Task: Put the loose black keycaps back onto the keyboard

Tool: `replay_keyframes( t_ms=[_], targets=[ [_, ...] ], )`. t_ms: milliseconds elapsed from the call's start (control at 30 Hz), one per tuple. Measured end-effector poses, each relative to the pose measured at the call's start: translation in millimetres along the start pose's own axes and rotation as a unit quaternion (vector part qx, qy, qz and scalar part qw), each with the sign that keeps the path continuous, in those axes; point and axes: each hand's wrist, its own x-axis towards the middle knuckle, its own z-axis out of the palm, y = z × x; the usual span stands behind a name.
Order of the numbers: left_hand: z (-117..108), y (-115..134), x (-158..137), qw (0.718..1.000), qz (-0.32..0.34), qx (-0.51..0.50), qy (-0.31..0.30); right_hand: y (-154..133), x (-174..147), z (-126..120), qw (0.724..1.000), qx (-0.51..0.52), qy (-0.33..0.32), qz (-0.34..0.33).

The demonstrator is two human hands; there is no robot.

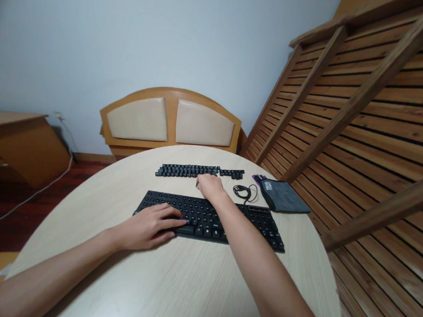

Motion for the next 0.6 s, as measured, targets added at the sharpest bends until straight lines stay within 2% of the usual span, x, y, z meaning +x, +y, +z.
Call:
replay_keyframes(
  t_ms=[200, 367, 500, 600],
  targets=[
    [-1.5, 1.4, 0.9, 1.000, -0.005, 0.007, -0.011, 12.9, -36.8, -26.2, 0.998, 0.049, 0.000, -0.038],
    [-1.6, 2.4, -0.1, 1.000, -0.004, 0.011, -0.004, 22.4, -64.7, -49.3, 0.970, 0.168, -0.124, -0.124],
    [-0.1, 1.7, -2.0, 1.000, -0.007, 0.016, -0.002, 17.7, -75.9, -54.2, 0.949, 0.193, -0.217, -0.123],
    [0.1, 1.6, -2.3, 1.000, -0.008, 0.017, -0.004, 12.0, -77.6, -51.4, 0.941, 0.192, -0.255, -0.111]
  ],
)
